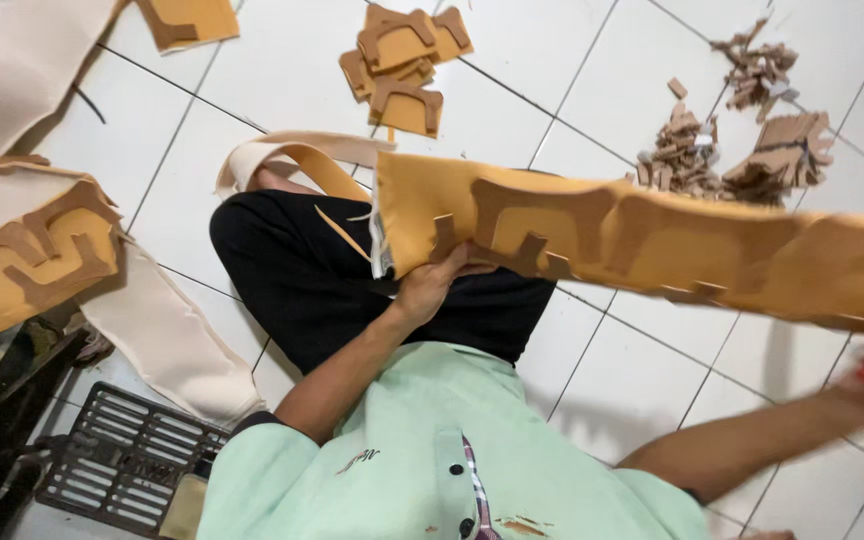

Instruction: The person sits on the floor and uses scissors to cut a long strip of tan material into smaller, shaped pieces. They hold the material with one hand and cut with the other, occasionally adjusting the strip's position.

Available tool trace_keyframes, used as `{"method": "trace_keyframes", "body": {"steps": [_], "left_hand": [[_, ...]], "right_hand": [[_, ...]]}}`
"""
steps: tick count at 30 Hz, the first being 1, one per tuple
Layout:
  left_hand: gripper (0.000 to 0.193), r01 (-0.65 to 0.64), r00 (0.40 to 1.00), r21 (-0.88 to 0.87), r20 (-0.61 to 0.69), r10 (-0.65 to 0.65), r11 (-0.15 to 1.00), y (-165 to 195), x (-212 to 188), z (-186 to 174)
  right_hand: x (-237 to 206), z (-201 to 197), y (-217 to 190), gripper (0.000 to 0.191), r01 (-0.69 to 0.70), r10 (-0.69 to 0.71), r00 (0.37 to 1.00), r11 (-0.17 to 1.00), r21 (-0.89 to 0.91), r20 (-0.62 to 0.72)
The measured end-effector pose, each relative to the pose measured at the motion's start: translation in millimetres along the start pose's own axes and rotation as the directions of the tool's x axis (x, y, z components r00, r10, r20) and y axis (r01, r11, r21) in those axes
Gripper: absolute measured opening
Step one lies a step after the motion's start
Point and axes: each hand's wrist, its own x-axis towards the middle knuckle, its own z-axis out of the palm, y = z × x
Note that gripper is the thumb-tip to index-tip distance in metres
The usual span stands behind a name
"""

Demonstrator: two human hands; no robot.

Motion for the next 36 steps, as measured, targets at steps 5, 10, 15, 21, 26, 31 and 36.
{"method": "trace_keyframes", "body": {"steps": [5, 10, 15, 21, 26, 31, 36], "left_hand": [[0.035, 0.051, 0.921, 0.038, -0.387, -0.032, 0.998, -39.6, 23.1, -12.8], [0.041, 0.051, 0.920, 0.009, -0.390, -0.044, 0.999, -46.9, 24.7, -8.2], [0.043, 0.138, 0.972, -0.087, -0.181, -0.152, 0.987, -64.1, 33.9, 37.9], [0.037, -0.023, 0.992, -0.062, -0.122, 0.016, 0.998, -47.5, 55.2, 52.1], [0.038, -0.067, 0.964, 0.009, -0.258, 0.067, 0.998, -34.4, 29.9, 19.2], [0.042, -0.041, 0.944, -0.099, -0.330, 0.006, 0.994, -52.2, 15.1, 0.6], [0.042, -0.103, 0.943, -0.169, -0.330, 0.043, 0.980, -49.0, 34.9, -3.8]], "right_hand": [[-150.2, 5.1, 56.9, 0.045, -0.329, 0.400, 0.733, 0.916, -0.228, 0.550], [-254.1, -0.1, 49.2, 0.056, -0.883, 0.853, 0.250, 0.395, -0.255, 0.458], [-257.3, 13.9, 19.6, 0.040, -0.726, 0.761, 0.463, 0.620, -0.299, 0.455], [-253.3, 54.4, 17.6, 0.044, -0.327, 0.564, 0.596, 0.821, -0.468, 0.572], [-258.4, 88.6, 9.9, 0.048, -0.293, 0.243, 0.628, 0.954, -0.065, 0.740], [-276.1, 54.0, -6.2, 0.050, -0.131, 0.172, 0.602, 0.985, -0.116, 0.780], [-301.7, -18.0, -36.2, 0.024, -0.144, 0.522, 0.155, 0.852, -0.504, 0.838]]}}
